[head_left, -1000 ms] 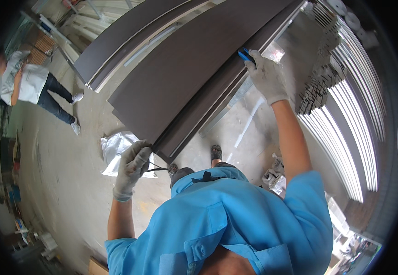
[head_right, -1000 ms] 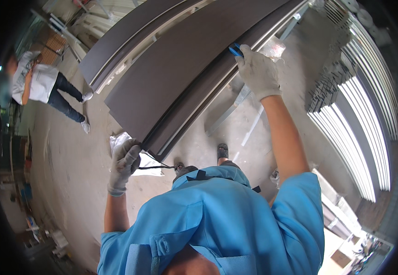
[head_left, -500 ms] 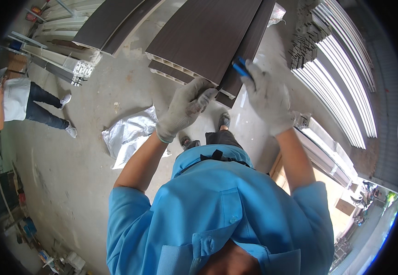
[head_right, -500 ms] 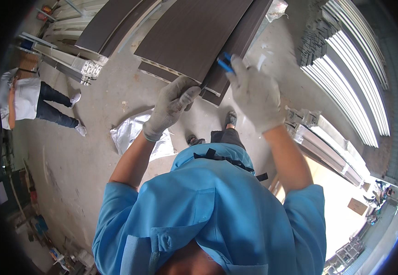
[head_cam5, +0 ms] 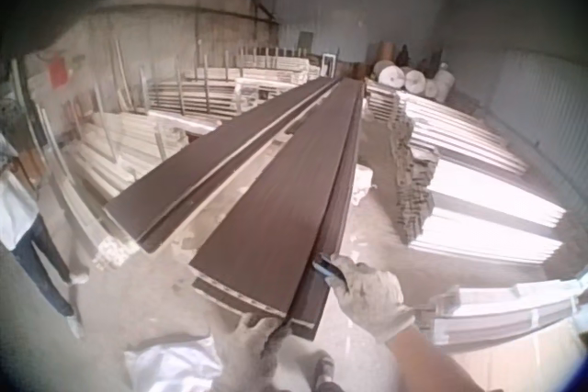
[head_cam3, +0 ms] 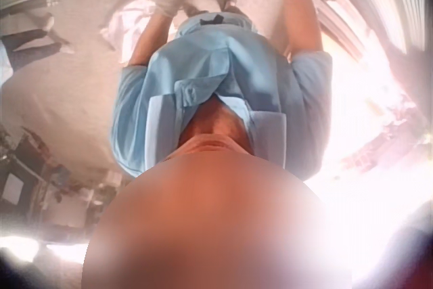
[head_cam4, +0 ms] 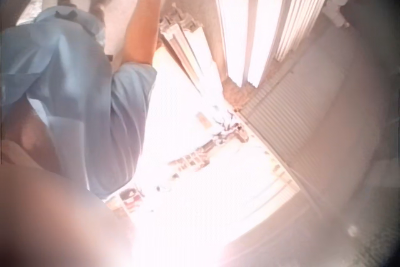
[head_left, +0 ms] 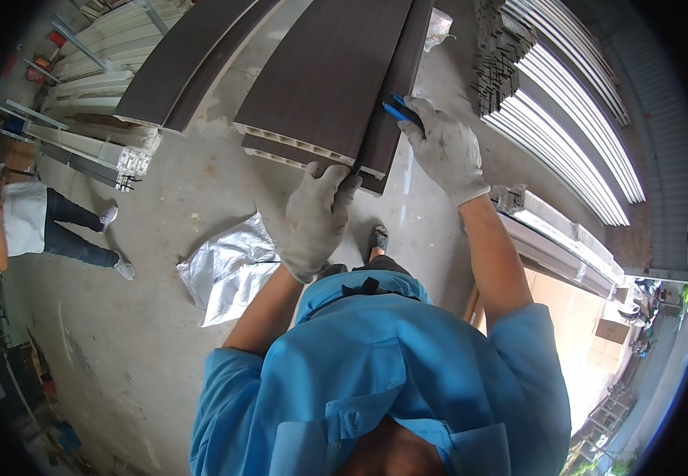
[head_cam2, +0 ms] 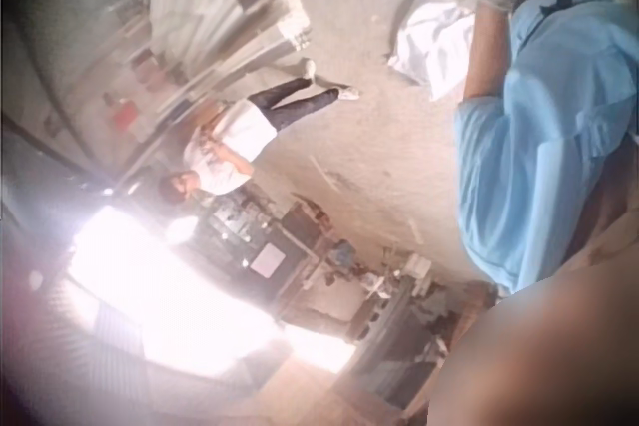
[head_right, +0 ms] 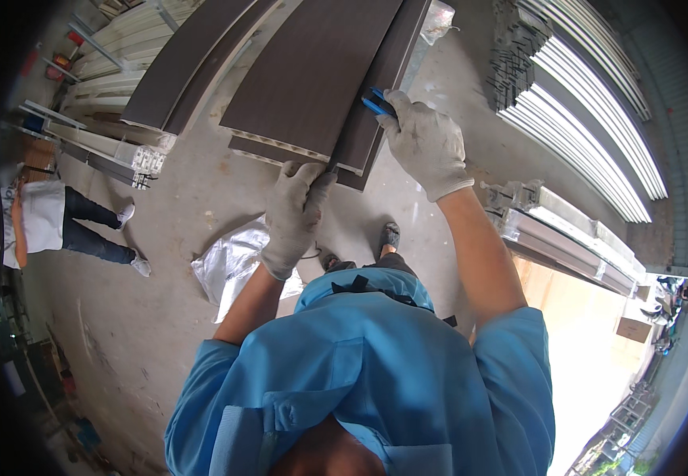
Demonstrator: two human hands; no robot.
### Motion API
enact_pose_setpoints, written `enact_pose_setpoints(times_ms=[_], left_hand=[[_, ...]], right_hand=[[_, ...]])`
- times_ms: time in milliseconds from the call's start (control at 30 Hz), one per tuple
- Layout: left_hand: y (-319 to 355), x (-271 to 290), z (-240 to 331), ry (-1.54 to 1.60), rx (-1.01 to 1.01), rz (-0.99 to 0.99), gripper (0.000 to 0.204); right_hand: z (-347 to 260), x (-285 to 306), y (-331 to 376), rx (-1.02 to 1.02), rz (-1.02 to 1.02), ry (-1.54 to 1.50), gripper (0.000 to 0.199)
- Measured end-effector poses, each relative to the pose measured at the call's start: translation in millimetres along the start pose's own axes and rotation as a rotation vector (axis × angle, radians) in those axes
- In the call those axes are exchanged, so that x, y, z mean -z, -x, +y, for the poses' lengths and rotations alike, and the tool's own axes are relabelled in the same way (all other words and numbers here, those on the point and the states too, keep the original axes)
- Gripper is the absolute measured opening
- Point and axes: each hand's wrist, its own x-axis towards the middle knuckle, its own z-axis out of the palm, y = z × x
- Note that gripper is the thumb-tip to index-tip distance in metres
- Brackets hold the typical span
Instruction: The person selects large flat panels from a stack, removes protective plastic, and uses a blue utility knife to cut and insert thin strips into grooves along the panel edges. The person handles multiple panels one at a time, aligning and pressing the strips into place.
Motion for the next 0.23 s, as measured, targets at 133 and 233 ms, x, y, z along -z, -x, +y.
enact_pose_setpoints(times_ms=[133,233], left_hand=[[6.2,-5.7,6.1,-0.128,0.020,0.087,0.013],[8.8,-6.2,4.3,-0.198,-0.002,0.076,0.015]], right_hand=[[-1.4,-3.5,-1.4,-0.008,-0.018,-0.009,0.034],[-0.8,-0.1,-2.7,-0.009,-0.050,-0.005,0.033]])
